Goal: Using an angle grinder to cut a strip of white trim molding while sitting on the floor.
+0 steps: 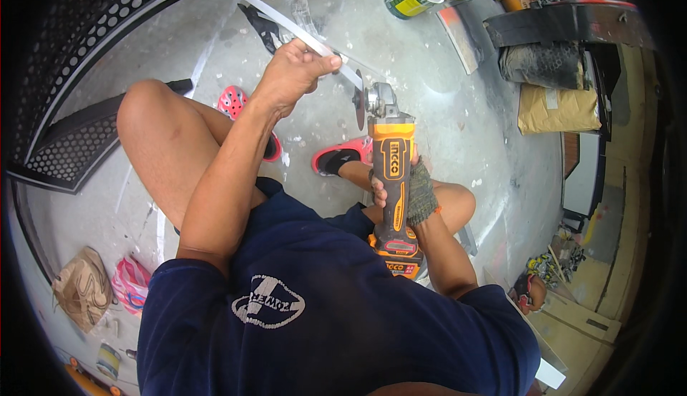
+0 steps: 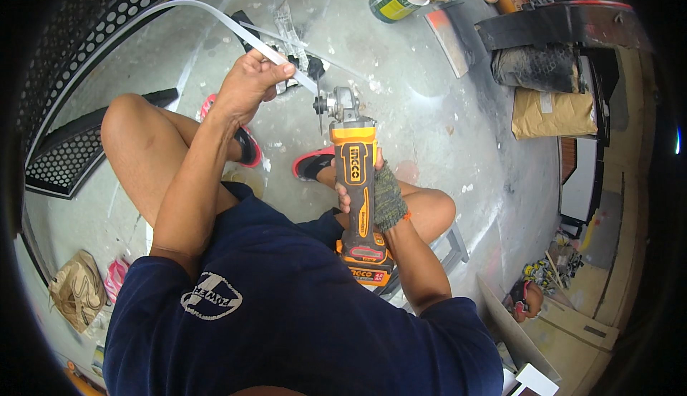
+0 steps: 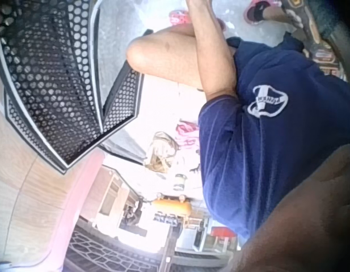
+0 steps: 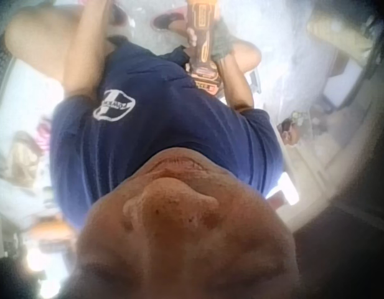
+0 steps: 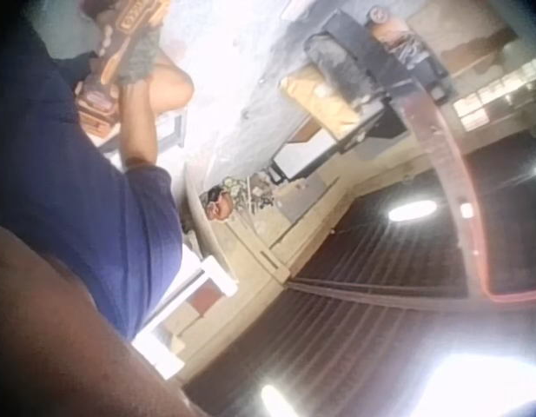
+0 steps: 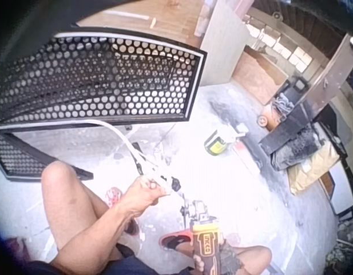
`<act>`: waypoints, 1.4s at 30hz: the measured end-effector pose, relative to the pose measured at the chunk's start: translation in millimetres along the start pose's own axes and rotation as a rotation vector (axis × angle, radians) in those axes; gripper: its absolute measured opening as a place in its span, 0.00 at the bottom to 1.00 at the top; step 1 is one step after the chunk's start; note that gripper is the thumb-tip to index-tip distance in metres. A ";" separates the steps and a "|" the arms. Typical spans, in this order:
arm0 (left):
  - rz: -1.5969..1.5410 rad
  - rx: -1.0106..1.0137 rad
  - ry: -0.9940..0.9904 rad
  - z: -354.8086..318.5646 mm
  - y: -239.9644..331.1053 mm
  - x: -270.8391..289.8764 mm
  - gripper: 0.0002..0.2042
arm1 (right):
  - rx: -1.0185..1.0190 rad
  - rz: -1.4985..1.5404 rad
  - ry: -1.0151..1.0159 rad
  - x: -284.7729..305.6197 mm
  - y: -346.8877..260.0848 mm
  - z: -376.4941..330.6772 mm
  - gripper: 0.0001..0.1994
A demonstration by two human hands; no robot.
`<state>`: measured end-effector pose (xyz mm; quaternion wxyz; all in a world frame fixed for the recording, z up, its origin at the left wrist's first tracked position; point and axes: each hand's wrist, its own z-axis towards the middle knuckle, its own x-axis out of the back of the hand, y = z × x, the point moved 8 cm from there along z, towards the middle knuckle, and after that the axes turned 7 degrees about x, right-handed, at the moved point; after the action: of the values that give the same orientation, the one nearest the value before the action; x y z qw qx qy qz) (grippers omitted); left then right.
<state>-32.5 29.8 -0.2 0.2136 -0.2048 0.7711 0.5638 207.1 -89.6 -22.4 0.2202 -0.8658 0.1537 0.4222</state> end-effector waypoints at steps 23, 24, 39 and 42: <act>-0.331 0.069 0.199 202.7 -5.5 -77.5 0.07 | 0.960 -0.389 0.378 -83.2 -254.9 -121.7 0.43; -0.383 0.064 0.240 226.3 -3.9 -75.7 0.06 | 0.963 -0.375 0.371 -81.8 -274.3 -122.2 0.43; -0.507 -0.250 0.644 562.4 -26.8 -21.4 0.12 | 1.092 -0.502 0.387 130.3 -592.0 -40.8 0.45; -0.542 -0.286 0.712 591.5 -33.9 -34.5 0.14 | 1.063 -0.463 0.360 186.7 -613.6 -20.1 0.47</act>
<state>73.0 588.9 -168.9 0.0452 -0.6068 0.6297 0.4829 609.2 410.2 -6.3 0.6790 -0.7062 0.1859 0.0759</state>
